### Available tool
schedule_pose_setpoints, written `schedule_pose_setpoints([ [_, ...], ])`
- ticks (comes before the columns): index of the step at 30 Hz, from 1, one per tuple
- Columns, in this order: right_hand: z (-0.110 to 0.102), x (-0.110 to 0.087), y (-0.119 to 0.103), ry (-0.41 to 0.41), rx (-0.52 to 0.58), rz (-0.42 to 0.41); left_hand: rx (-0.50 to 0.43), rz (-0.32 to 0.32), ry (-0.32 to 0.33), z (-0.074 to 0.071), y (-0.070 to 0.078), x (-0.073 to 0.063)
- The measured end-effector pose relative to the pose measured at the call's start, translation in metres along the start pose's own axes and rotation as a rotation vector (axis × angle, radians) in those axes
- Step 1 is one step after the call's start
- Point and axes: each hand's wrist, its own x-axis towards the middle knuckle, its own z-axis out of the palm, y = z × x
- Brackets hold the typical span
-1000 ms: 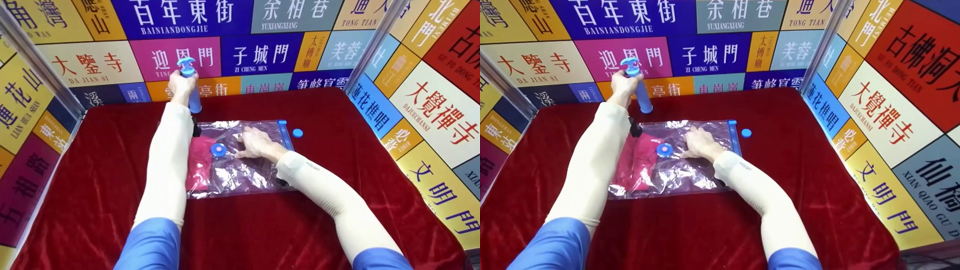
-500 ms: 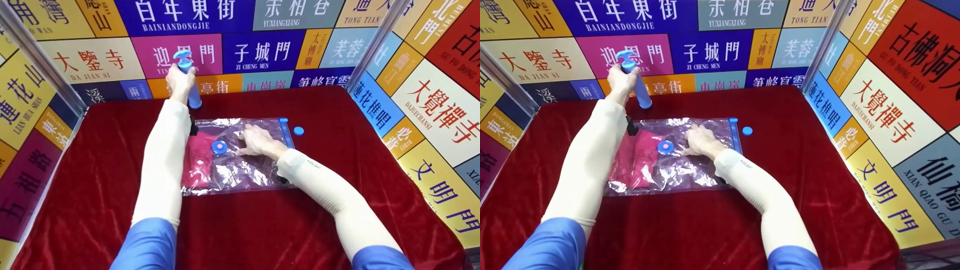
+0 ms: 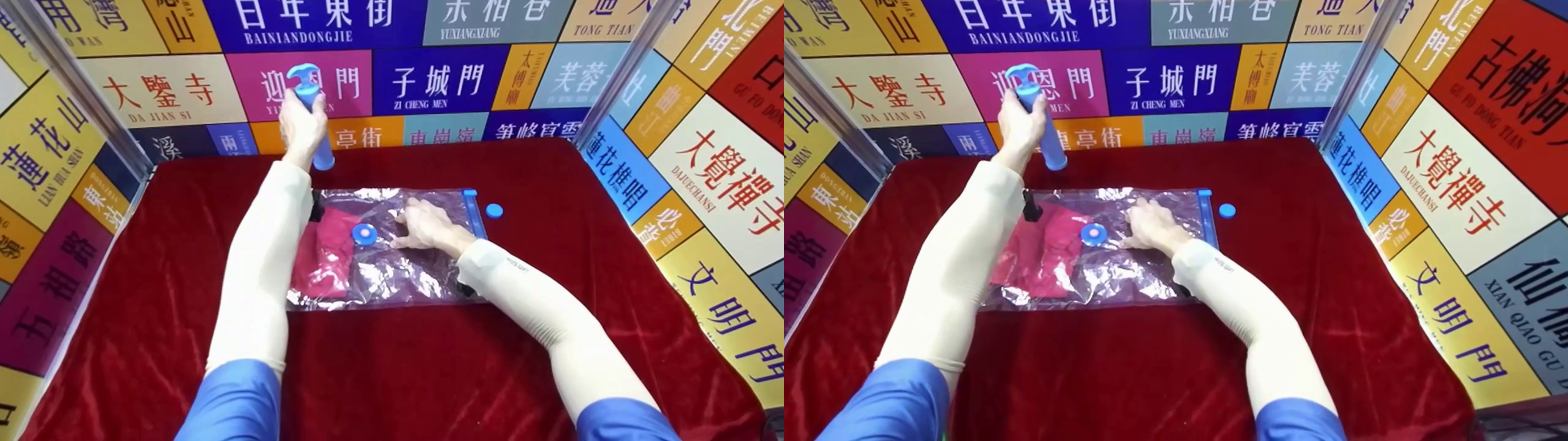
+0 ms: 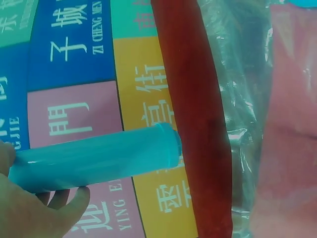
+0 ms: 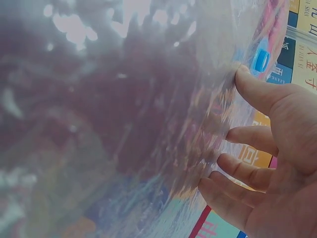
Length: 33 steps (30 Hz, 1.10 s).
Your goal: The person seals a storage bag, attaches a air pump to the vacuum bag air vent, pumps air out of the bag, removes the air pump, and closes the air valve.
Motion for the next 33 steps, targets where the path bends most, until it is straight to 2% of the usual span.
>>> schedule_pose_setpoints([
  [5, -0.001, 0.000, 0.000, 0.002, 0.004, 0.000, 0.000, 0.077, 0.010, 0.000, 0.001, -0.010],
  [15, 0.000, -0.001, 0.000, 0.003, -0.002, 0.007, -0.029, 0.246, -0.013, -0.003, -0.004, -0.030],
  [21, -0.001, -0.002, 0.000, 0.000, 0.000, 0.016, -0.041, 0.293, -0.041, -0.006, -0.003, -0.045],
  [28, 0.001, -0.001, 0.000, 0.003, 0.003, 0.005, -0.110, 0.389, -0.044, -0.012, -0.005, -0.063],
  [33, 0.000, -0.001, 0.001, -0.003, -0.004, 0.009, -0.151, 0.420, -0.077, -0.014, -0.004, -0.075],
])
